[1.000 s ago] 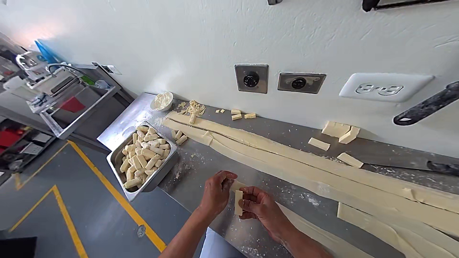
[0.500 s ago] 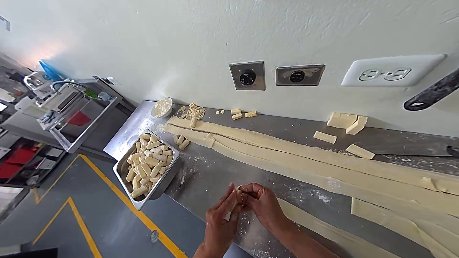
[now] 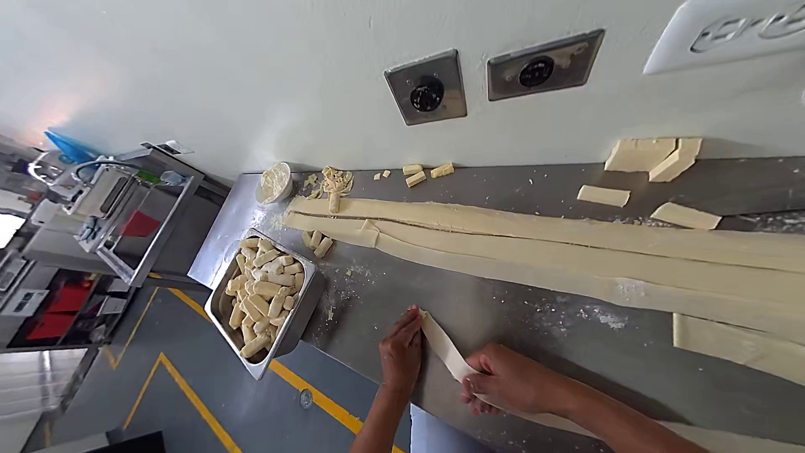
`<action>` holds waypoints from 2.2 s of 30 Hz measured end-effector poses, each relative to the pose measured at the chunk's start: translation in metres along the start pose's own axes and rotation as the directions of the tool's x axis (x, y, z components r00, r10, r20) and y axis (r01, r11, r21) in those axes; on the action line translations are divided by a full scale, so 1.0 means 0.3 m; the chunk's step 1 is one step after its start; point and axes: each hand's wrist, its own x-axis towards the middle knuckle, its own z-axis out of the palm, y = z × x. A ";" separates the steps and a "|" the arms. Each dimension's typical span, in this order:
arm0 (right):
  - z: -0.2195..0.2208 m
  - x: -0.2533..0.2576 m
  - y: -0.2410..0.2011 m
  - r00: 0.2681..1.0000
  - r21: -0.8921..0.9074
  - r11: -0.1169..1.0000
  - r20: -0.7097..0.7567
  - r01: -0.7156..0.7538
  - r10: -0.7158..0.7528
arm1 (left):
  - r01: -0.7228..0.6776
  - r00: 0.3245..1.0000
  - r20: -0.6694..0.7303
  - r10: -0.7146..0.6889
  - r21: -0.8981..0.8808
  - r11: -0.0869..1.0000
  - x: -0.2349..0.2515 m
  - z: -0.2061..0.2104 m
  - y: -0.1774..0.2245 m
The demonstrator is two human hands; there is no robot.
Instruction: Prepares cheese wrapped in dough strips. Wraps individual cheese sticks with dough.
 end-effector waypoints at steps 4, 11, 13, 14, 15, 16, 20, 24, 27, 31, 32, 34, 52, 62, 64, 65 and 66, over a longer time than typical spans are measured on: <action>-0.011 -0.086 0.040 0.999 0.082 0.996 0.001 -0.044 0.044 | -0.220 0.969 0.123 0.215 0.035 0.975 -0.050 -0.021 -0.027; 0.010 -0.136 0.024 0.996 -0.008 0.998 -0.069 -0.060 0.059 | 0.063 0.985 0.162 -0.062 -0.004 0.998 -0.018 -0.003 0.009; 0.017 -0.143 0.022 0.998 -0.071 0.997 -0.043 -0.040 0.037 | -0.045 0.990 0.138 0.037 0.052 0.998 -0.018 0.009 0.013; 0.022 -0.146 0.020 0.999 -0.126 0.991 -0.017 -0.035 0.033 | -0.080 0.990 0.124 0.069 0.085 0.993 -0.020 0.013 0.018; 0.026 -0.149 0.017 0.999 -0.188 0.982 0.014 -0.028 0.031 | -0.113 0.986 0.137 0.097 0.113 0.987 -0.028 0.016 0.025; 0.030 -0.151 0.015 0.999 -0.252 0.968 0.040 -0.014 0.024 | -0.150 0.977 0.170 0.128 0.122 0.981 -0.038 0.019 0.033; 0.056 -0.142 0.021 0.997 -0.356 0.934 0.074 0.024 0.003 | -0.106 0.976 0.199 0.088 0.080 0.991 -0.030 0.004 0.041; 0.067 -0.133 0.020 0.997 -0.357 0.933 0.070 0.053 -0.030 | -0.055 0.989 0.139 0.053 0.011 0.998 -0.022 0.034 0.072; 0.075 -0.142 0.024 0.988 -0.414 0.908 0.151 0.073 -0.011 | -0.101 0.987 0.131 0.092 0.068 0.993 -0.022 0.043 0.088; 0.079 -0.134 0.049 0.980 -0.415 0.902 0.191 0.122 -0.045 | -0.146 0.965 0.228 0.133 0.039 0.989 -0.037 0.025 0.100; 0.082 -0.128 0.055 0.978 -0.404 0.904 0.201 0.140 -0.062 | -0.093 0.975 0.205 0.083 0.040 0.995 -0.031 0.021 0.096; 0.087 -0.119 0.059 0.967 -0.400 0.898 0.236 0.185 -0.095 | -0.053 0.984 0.173 0.046 0.034 0.998 -0.042 0.042 0.084; 0.093 -0.142 0.151 0.989 -0.108 0.986 0.090 0.126 -0.117 | -0.142 0.981 0.143 0.132 0.066 0.988 -0.092 0.075 0.095; 0.109 -0.122 0.187 0.999 0.181 0.982 0.018 0.045 -0.049 | -0.087 0.985 0.146 0.087 -0.011 0.996 -0.095 0.082 0.100; 0.112 -0.113 0.196 1.000 0.256 0.966 -0.001 0.023 -0.024 | -0.097 0.987 0.129 0.092 0.033 0.995 -0.099 0.080 0.104; 0.111 -0.107 0.198 1.000 0.287 0.958 -0.012 0.019 -0.016 | -0.130 0.980 0.160 0.121 0.045 0.990 -0.107 0.076 0.108; 0.109 -0.103 0.199 1.000 0.318 0.948 -0.018 0.016 -0.011 | -0.165 0.967 0.204 0.154 0.041 0.985 -0.115 0.069 0.113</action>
